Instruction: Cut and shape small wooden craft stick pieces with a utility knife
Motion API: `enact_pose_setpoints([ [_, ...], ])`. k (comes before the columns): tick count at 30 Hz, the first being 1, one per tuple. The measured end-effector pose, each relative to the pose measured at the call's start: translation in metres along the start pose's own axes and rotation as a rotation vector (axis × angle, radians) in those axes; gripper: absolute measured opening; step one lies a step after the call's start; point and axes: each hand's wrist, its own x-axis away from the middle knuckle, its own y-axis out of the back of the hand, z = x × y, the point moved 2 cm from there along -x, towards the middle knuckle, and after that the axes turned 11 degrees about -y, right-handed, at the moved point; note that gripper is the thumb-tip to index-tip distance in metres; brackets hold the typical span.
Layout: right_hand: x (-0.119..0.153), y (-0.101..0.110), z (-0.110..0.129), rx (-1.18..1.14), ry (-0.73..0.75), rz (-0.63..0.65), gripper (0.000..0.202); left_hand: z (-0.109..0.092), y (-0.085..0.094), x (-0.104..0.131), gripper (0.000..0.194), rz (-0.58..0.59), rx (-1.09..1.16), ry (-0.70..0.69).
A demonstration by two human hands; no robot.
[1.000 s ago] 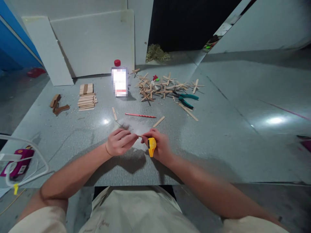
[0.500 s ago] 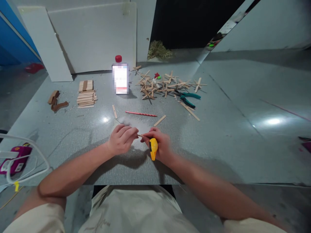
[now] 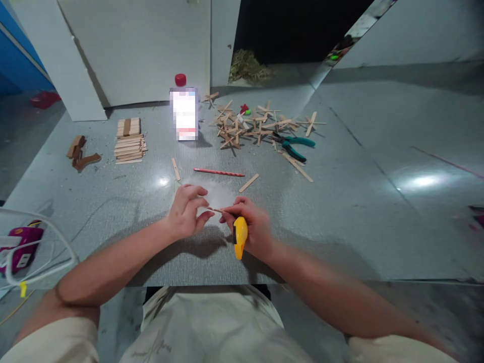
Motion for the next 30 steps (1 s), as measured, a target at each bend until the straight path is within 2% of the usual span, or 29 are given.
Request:
enact_pose_setpoints([
  [2, 0.001, 0.001, 0.0, 0.005, 0.054, -0.018, 0.006, -0.001, 0.002, -0.003, 0.034, -0.009, 0.018, 0.06],
  [4, 0.001, 0.001, 0.0, 0.01, 0.105, -0.036, 0.007, -0.002, 0.003, -0.005, 0.039, 0.005, 0.042, 0.088],
  [12, -0.001, 0.0, 0.004, 0.075, 0.213, -0.064, 0.01, -0.008, 0.002, -0.01, 0.022, 0.014, 0.066, 0.084],
  [18, -0.003, 0.001, 0.006, 0.115, 0.262, -0.037, 0.008, -0.013, 0.001, -0.014, 0.029, 0.025, 0.091, 0.088],
  [24, -0.002, -0.003, 0.003, 0.113, 0.262, 0.008, 0.006, -0.017, -0.001, -0.013, 0.034, 0.08, 0.119, 0.143],
  [30, -0.005, 0.001, -0.003, 0.095, 0.156, 0.055, 0.008, -0.013, 0.0, -0.008, 0.043, 0.156, 0.223, 0.206],
])
